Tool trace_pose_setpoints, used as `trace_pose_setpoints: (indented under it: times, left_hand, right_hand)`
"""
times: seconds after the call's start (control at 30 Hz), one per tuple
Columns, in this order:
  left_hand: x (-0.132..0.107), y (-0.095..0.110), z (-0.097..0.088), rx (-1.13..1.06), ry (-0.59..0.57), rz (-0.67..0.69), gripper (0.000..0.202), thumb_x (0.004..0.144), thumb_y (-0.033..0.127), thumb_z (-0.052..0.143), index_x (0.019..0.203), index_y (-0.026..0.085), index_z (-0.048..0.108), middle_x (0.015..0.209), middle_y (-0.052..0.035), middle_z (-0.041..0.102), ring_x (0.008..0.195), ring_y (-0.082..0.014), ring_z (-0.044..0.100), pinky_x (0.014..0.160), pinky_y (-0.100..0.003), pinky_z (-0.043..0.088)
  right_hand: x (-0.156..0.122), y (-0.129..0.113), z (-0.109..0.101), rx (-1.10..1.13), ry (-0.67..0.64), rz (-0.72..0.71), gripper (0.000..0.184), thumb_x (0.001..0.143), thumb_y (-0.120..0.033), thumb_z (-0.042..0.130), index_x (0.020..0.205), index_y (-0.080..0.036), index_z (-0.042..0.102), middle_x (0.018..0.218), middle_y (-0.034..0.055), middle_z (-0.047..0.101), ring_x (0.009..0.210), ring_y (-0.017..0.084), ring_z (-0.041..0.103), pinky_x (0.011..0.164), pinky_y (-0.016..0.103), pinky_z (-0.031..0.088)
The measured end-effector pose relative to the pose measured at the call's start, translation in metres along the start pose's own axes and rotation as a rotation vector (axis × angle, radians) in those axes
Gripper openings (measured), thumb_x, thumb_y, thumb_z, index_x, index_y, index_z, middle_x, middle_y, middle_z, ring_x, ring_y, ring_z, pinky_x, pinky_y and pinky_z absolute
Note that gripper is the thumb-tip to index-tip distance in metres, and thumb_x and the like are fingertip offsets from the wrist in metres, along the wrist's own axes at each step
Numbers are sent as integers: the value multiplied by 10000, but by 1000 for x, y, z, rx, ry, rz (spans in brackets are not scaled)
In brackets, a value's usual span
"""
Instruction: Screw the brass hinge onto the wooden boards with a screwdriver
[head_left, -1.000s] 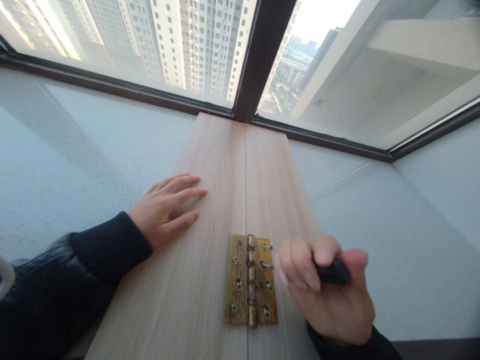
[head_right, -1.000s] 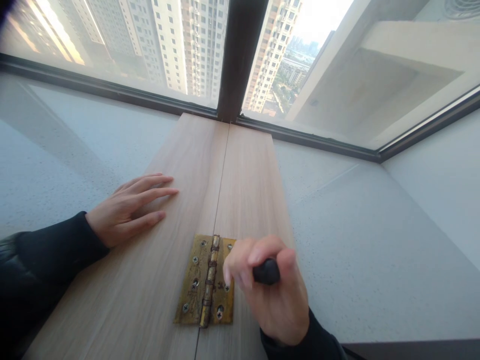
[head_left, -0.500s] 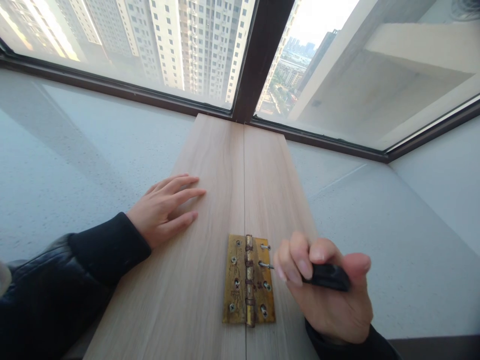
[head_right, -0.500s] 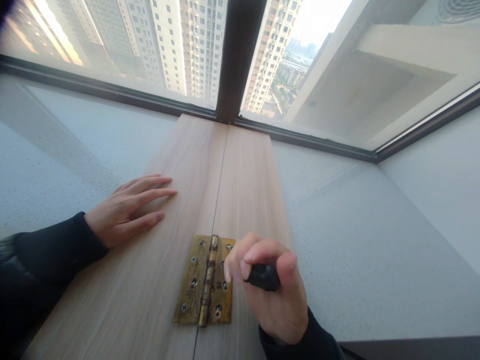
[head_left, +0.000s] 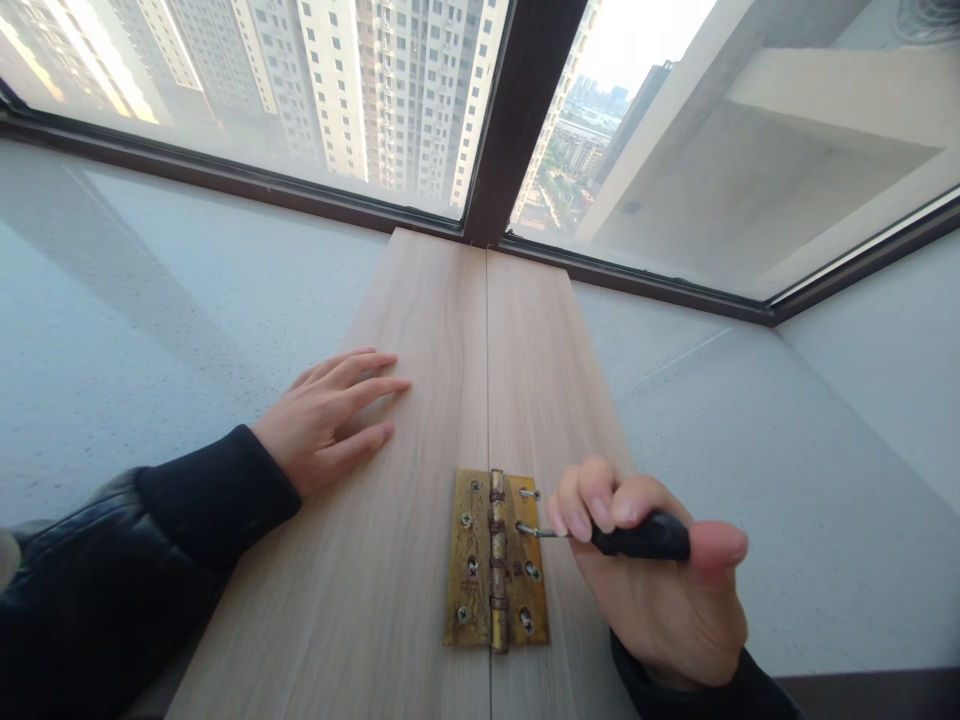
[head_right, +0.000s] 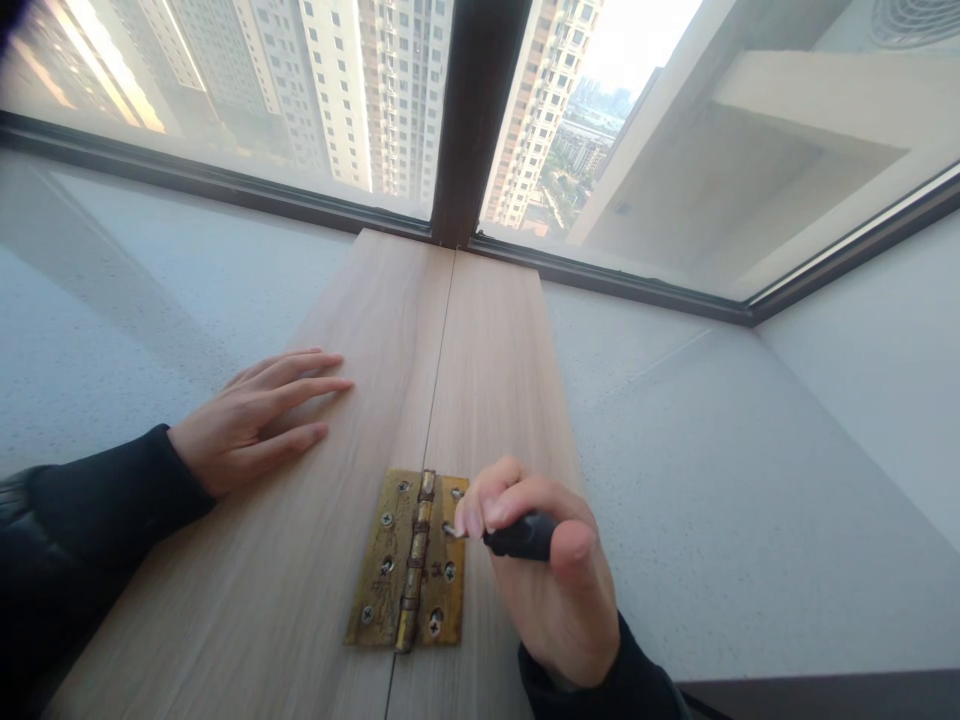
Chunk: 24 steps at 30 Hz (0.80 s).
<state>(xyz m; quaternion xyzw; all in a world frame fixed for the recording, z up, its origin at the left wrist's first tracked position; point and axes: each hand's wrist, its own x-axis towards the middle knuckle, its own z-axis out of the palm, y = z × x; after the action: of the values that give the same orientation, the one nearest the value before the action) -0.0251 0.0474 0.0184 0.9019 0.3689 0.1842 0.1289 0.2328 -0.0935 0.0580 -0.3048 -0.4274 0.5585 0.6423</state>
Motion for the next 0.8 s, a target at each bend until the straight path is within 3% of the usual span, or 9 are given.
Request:
trace_pose_setpoints:
  times: [0.1, 0.17, 0.27, 0.4, 0.47, 0.57, 0.7, 0.8]
  left_hand:
    - [0, 0, 0, 2, 3, 0, 449, 949, 422, 393, 1310, 210, 555, 1450, -111, 477, 1396, -297, 360, 1121, -529, 329]
    - [0, 0, 0, 3, 6, 1, 446, 949, 422, 391, 1307, 213, 556, 1448, -111, 480, 1393, -297, 364, 1121, -527, 328]
    - [0, 0, 1, 0, 11, 0, 443, 951, 427, 389, 1302, 216, 559, 1447, -111, 481, 1392, -303, 367, 1119, -530, 328]
    - [0, 0, 1, -3, 8, -2, 444, 951, 432, 390, 1307, 222, 552, 1453, -105, 478, 1395, -301, 362, 1124, -526, 327]
    - [0, 0, 1, -1, 5, 0, 442, 952, 426, 388, 1309, 221, 550, 1454, -104, 475, 1396, -296, 360, 1126, -521, 329]
    - [0, 0, 1, 0, 5, -2, 445, 952, 425, 387, 1309, 217, 552, 1453, -104, 475, 1396, -296, 360, 1128, -519, 328]
    - [0, 0, 1, -2, 4, -3, 446, 949, 431, 392, 1305, 216, 554, 1452, -106, 477, 1394, -305, 363, 1123, -524, 331]
    - [0, 0, 1, 1, 2, -2, 440, 950, 419, 395, 1309, 220, 550, 1454, -104, 475, 1396, -302, 360, 1124, -522, 327]
  right_hand:
    - [1, 1, 4, 71, -57, 51, 487, 1016, -580, 346, 882, -263, 691, 540, -38, 346, 514, 124, 342, 526, 260, 327]
    - [2, -2, 7, 101, -53, 89, 542, 1011, -622, 274, 838, -259, 637, 487, -54, 252, 482, 131, 266, 520, 268, 297]
    - [3, -5, 9, 86, -42, 122, 460, 908, -696, 444, 850, -256, 566, 551, -49, 287, 536, 143, 288, 571, 292, 328]
    - [1, -5, 3, -59, -11, 12, 309, 862, -554, 638, 874, -245, 632, 793, 15, 452, 727, 170, 448, 681, 325, 402]
    - [1, -3, -1, -78, 15, -8, 335, 885, -559, 625, 898, -232, 694, 843, 36, 469, 784, 179, 473, 720, 336, 416]
    - [3, -2, -1, -31, 16, 9, 357, 951, -547, 536, 984, -244, 722, 748, 17, 469, 706, 157, 453, 692, 320, 414]
    - [6, -2, 8, 51, -7, 76, 432, 1024, -547, 344, 910, -283, 666, 563, -39, 328, 555, 138, 336, 599, 281, 361]
    - [4, -5, 11, 60, -13, 108, 430, 938, -660, 445, 873, -265, 603, 560, -45, 304, 566, 148, 318, 612, 296, 355]
